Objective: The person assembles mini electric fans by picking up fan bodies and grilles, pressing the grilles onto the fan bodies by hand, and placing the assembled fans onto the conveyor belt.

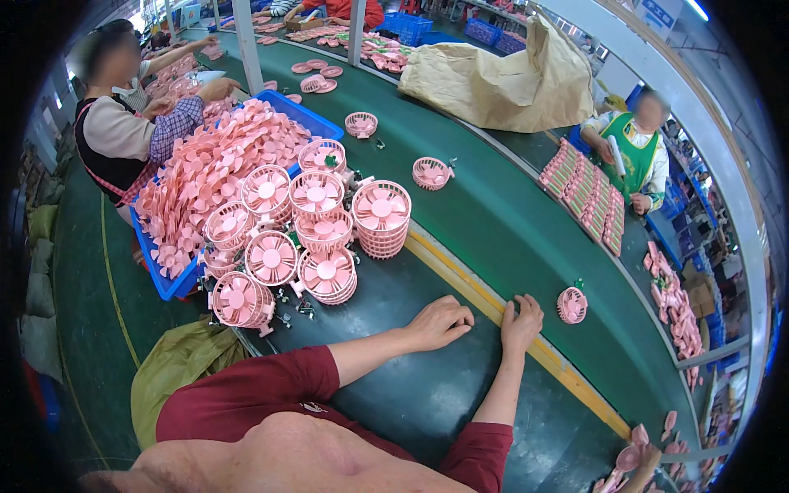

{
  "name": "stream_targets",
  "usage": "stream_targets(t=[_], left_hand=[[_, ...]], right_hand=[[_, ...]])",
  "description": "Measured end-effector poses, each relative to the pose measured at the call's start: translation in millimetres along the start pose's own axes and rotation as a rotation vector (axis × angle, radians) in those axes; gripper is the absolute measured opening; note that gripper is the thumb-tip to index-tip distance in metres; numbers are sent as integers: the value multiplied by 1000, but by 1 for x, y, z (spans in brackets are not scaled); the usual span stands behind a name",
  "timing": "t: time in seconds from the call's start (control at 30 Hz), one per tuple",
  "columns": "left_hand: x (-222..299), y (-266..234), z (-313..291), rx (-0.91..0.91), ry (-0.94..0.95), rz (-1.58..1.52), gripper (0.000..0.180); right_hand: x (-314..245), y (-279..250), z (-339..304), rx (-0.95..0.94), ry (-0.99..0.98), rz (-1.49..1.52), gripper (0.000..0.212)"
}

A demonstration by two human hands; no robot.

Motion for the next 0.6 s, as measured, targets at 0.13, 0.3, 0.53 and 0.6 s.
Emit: stream_targets(t=[0.13, 0.3, 0.53, 0.6], left_hand=[[0, 1, 0, 7, 11, -6, 11], [0, 1, 2, 10, 11, -3, 11], [0, 3, 3, 13, 16, -7, 11], [0, 2, 2, 17, 16, -8, 11]], right_hand=[[-2, -2, 0, 0, 5, 3, 23], [-2, -3, 1, 17, -16, -13, 22], [4, -1, 2, 0, -5, 11, 23], [2, -1, 2, -4, -2, 10, 23]])
Point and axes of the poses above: each hand's wrist, its own z-axis towards the middle knuckle, its own y-axis out of the palm, x = y × z, the point moved 1 cm from there along z, towards the middle knuckle, and after that the axes turned 11 degrees about -x, right-handed, at the moved point
